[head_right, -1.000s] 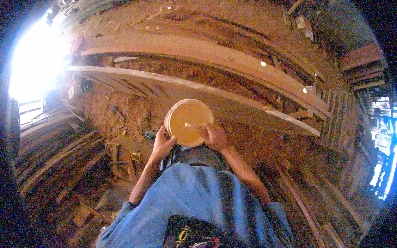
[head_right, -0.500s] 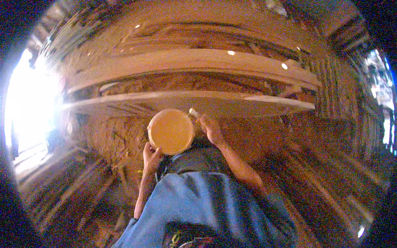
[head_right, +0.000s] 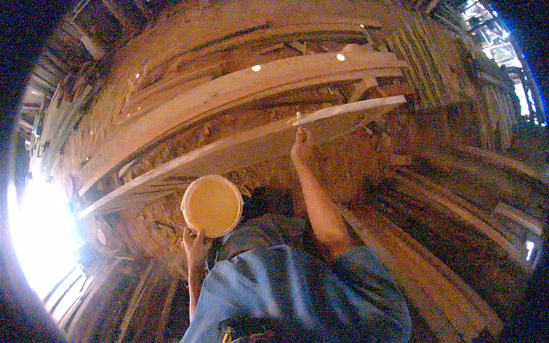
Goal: The person picks up a long wooden plank and positions it on a workbench. They open a bucket containing a yellowish liquid and use a brush to apply the liquid along the length of the plank, repeatedly dipping the brush into the bucket.
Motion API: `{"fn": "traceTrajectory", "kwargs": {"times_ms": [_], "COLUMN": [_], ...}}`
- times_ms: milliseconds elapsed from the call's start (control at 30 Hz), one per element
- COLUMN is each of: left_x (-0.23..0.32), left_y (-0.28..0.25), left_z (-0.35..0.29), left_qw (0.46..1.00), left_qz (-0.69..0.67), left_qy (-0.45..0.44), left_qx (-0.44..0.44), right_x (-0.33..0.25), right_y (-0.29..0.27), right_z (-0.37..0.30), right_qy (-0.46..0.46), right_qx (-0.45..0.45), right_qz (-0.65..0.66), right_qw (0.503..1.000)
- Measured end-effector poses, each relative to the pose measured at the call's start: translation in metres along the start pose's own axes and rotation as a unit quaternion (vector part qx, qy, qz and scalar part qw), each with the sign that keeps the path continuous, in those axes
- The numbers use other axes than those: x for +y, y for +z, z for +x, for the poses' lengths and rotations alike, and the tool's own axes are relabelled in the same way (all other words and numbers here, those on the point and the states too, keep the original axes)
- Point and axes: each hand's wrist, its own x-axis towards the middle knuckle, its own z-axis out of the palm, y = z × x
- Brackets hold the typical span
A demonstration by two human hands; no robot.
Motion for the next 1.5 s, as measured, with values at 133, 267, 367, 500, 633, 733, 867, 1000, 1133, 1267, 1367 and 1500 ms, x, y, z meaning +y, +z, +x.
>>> {"fn": "traceTrajectory", "kwargs": {"times_ms": [133, 267, 367, 500, 633, 733, 867, 1000, 1133, 1267, 1367, 1500], "left_x": [0.01, 0.013, 0.01, 0.006, 0.004, 0.003, 0.007, 0.017, 0.024, 0.016, 0.001, -0.014], "left_y": [-0.002, -0.003, -0.001, -0.003, -0.009, -0.014, -0.022, -0.029, -0.034, -0.048, -0.057, -0.062], "left_z": [-0.003, -0.006, -0.005, 0.002, 0.007, 0.009, 0.004, -0.003, -0.006, -0.003, 0.006, 0.015], "left_qw": [1.0, 0.999, 1.0, 0.997, 0.994, 0.993, 0.995, 0.994, 0.987, 0.985, 0.99, 0.99], "left_qz": [-0.002, 0.046, 0.007, -0.056, -0.109, -0.118, -0.072, -0.058, -0.08, -0.063, -0.032, -0.032], "left_qy": [0.002, 0.027, 0.011, -0.05, -0.024, -0.023, -0.042, -0.029, -0.072, -0.109, -0.091, -0.069], "left_qx": [0.0, 0.008, 0.018, -0.007, -0.002, 0.018, 0.062, 0.093, 0.116, 0.12, 0.099, 0.115], "right_x": [-0.025, -0.048, -0.055, -0.05, -0.043, -0.046, -0.047, -0.019, 0.012, 0.01, -0.007, -0.03], "right_y": [0.011, 0.006, -0.002, -0.011, -0.017, -0.023, -0.035, -0.053, -0.062, -0.061, -0.053, -0.02], "right_z": [-0.027, -0.049, -0.055, -0.041, -0.023, -0.022, -0.013, 0.03, 0.073, 0.076, 0.053, 0.004], "right_qy": [-0.068, -0.016, -0.021, -0.049, 0.041, 0.176, 0.12, 0.073, -0.046, -0.063, -0.06, -0.203], "right_qx": [0.087, 0.018, -0.072, -0.14, -0.241, -0.331, -0.318, -0.154, -0.032, 0.029, -0.043, -0.015], "right_qz": [-0.026, -0.23, -0.216, -0.27, -0.152, 0.004, 0.062, 0.061, 0.001, -0.214, -0.29, -0.235], "right_qw": [0.994, 0.973, 0.974, 0.951, 0.958, 0.927, 0.938, 0.983, 0.998, 0.974, 0.954, 0.95]}}
